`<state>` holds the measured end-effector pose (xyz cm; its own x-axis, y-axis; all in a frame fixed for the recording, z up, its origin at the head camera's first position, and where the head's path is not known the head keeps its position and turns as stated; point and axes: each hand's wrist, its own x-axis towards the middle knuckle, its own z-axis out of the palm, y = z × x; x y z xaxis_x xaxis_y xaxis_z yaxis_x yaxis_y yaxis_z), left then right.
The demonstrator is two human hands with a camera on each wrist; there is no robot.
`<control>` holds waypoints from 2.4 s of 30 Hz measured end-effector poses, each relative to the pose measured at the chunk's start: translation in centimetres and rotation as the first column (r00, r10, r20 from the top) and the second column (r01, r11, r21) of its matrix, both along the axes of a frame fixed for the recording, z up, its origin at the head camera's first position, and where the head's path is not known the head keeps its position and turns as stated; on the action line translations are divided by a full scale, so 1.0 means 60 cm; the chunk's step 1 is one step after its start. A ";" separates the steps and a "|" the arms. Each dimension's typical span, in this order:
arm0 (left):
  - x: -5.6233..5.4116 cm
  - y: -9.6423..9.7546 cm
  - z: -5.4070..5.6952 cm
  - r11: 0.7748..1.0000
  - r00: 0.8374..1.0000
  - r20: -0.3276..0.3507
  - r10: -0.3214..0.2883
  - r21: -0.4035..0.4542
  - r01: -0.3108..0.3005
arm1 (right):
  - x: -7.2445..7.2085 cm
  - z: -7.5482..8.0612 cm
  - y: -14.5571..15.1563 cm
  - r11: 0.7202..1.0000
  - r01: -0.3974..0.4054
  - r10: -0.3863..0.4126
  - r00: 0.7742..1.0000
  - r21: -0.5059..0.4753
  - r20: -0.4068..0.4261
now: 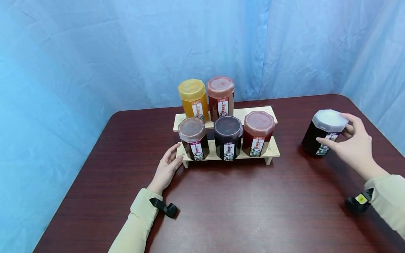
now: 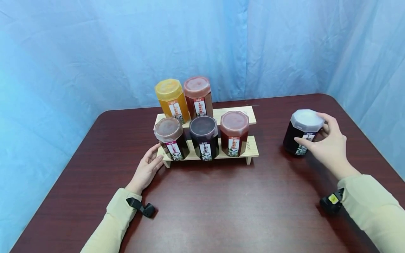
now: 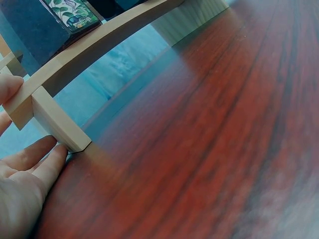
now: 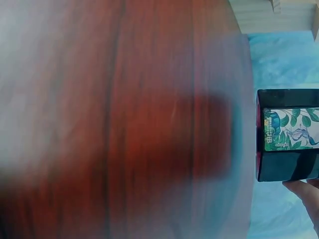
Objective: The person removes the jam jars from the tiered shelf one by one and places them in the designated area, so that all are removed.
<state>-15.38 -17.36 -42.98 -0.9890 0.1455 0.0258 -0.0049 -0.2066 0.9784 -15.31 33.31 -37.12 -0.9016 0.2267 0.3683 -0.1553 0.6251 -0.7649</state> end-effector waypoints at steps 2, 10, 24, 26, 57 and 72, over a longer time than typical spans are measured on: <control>-0.001 0.000 -0.001 1.000 1.000 -0.001 0.002 0.002 -0.002 | 0.000 -0.003 0.003 1.000 0.021 -0.021 1.000 0.010 0.000; -0.002 0.000 -0.001 1.000 1.000 0.012 0.018 -0.013 -0.018 | -0.014 -0.029 0.043 0.989 0.105 -0.110 0.993 0.105 0.045; -0.002 -0.001 -0.001 1.000 1.000 -0.006 0.020 -0.017 -0.021 | -0.014 -0.018 0.069 0.978 0.158 -0.174 0.978 0.137 0.111; -0.003 -0.001 -0.001 1.000 1.000 -0.001 0.021 -0.022 -0.021 | -0.016 -0.021 0.077 0.976 0.173 -0.189 0.976 0.135 0.110; -0.002 -0.001 -0.001 1.000 1.000 -0.004 -0.002 0.000 0.002 | -0.047 -0.051 0.154 0.989 0.023 -0.054 0.976 0.149 0.211; -0.002 0.000 -0.002 1.000 1.000 0.001 0.011 0.001 -0.011 | -0.033 -0.014 0.124 0.952 0.028 -0.096 0.973 0.306 0.212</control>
